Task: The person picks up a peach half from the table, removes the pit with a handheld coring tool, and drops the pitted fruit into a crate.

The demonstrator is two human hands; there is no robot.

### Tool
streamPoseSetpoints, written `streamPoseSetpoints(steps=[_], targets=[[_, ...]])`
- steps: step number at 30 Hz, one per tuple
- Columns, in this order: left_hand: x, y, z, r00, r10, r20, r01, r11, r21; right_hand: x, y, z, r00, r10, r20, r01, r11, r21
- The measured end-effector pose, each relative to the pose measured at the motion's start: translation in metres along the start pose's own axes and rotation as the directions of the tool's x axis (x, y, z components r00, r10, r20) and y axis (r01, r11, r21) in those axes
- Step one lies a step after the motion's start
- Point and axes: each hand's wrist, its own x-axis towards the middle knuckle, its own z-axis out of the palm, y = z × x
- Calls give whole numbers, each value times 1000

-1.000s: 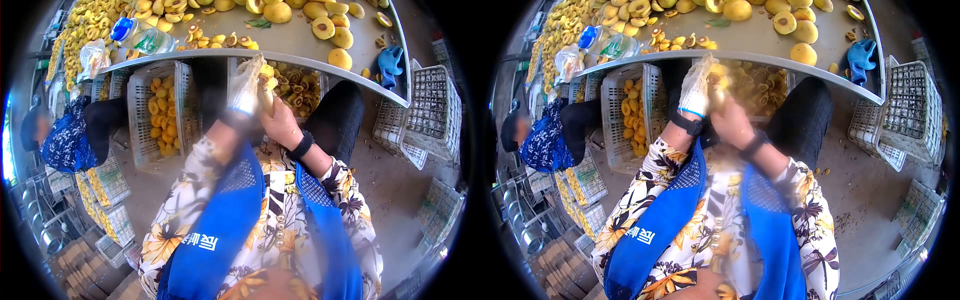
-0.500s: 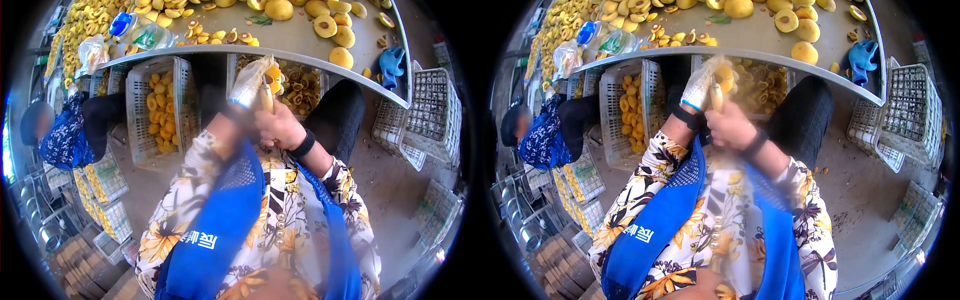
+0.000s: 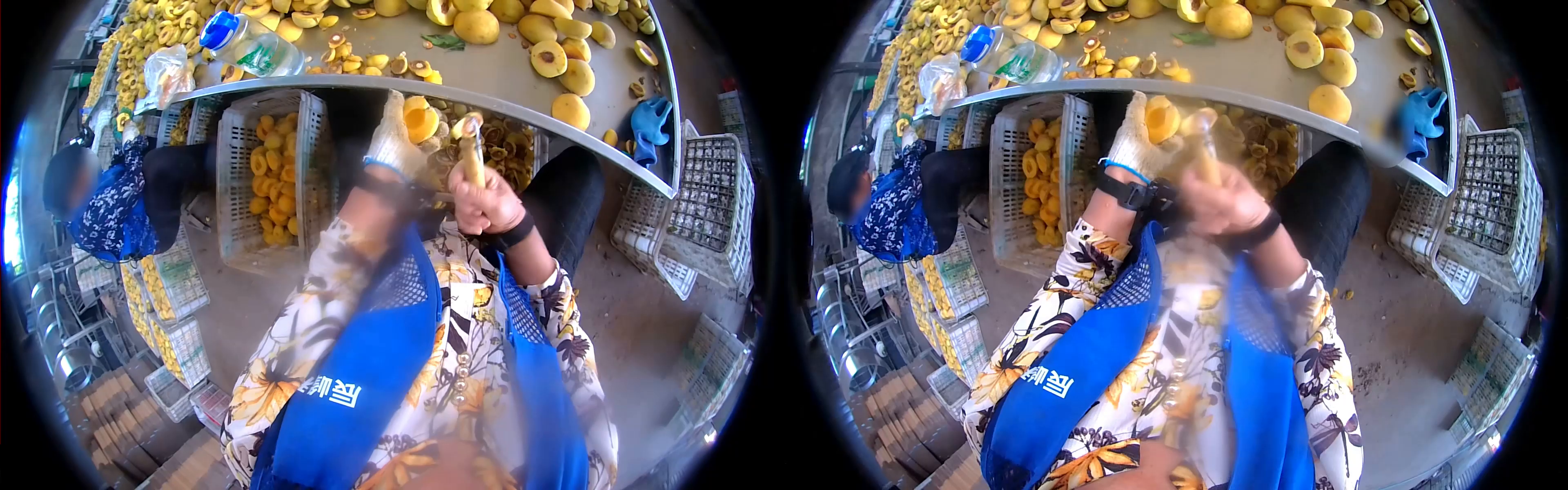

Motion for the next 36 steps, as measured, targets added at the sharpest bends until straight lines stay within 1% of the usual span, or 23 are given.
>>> streamPoseSetpoints(steps=[1,2,3,5,6,9,10,13,14,16,18,19,20,22,25,26,27,30,31,33,34,35,36], targets=[[-7,2,0,996,70,-56,-64,993,94,2,-6,-2,978,25,-206,-63,982,-179],[-13,4,0,997,64,-50,-58,992,114,9,-6,-3,921,-76,-383,-142,849,-509],[-13,2,-2,991,123,-49,-117,987,109,17,-5,-5,836,-235,-495,-273,605,-748],[-9,-4,-7,971,236,-40,-231,968,103,29,2,-14,713,-515,-475,-184,517,-836],[-12,-9,-9,926,376,40,-366,865,343,34,4,-18,629,-637,-445,-155,459,-875],[-29,-13,-2,948,282,146,-317,871,376,48,5,-16,640,-631,-439,-122,480,-869],[-38,-16,3,923,327,202,-384,789,479,50,3,-8,613,-694,-377,-197,328,-924],[-37,-30,1,891,402,209,-453,770,449,50,3,-3,613,-643,-459,-286,361,-888],[-34,-35,0,871,450,195,-482,709,515,49,2,3,621,-652,-435,-332,284,-899],[-27,-38,-18,675,597,433,-620,142,772,45,-1,16,644,-659,-389,-415,126,-901],[-38,-21,-15,487,492,722,-612,-398,684,45,2,10,823,-556,-115,-241,-158,-958],[-20,-21,-42,728,526,440,-598,172,783,46,4,6,882,-470,20,-132,-288,-949],[-1,-21,-68,868,487,98,-450,689,568,44,8,3,850,-499,168,11,-302,-953],[-4,23,-93,858,513,-43,-437,770,465,39,11,1,837,-547,-21,-146,-187,-971],[-31,93,-118,668,730,-147,-407,523,749,32,3,-9,866,-456,-203,-304,-159,-939],[-41,112,-121,563,823,-69,-103,153,983,27,-5,-6,893,-399,-206,-299,-187,-936],[-48,125,-118,493,867,71,268,-228,936,23,-10,-6,916,-342,-210,-293,-213,-932],[-27,134,-68,545,806,228,-19,-261,965,27,20,-54,864,-410,-292,-386,-168,-907],[-9,124,-45,526,760,381,-99,-391,915,23,18,-54,837,-454,-305,-403,-136,-905],[7,88,38,587,550,594,-300,-533,791,16,2,-47,771,-547,-327,-433,-74,-898],[27,68,67,491,432,756,-381,-674,633,12,-8,-42,687,-613,-391,-456,56,-888],[40,48,96,447,309,839,-492,-699,519,3,-18,-39,649,-677,-348,-429,52,-902],[52,26,125,541,201,816,-483,-720,498,-8,-27,-32,619,-727,-296,-416,16,-909]])
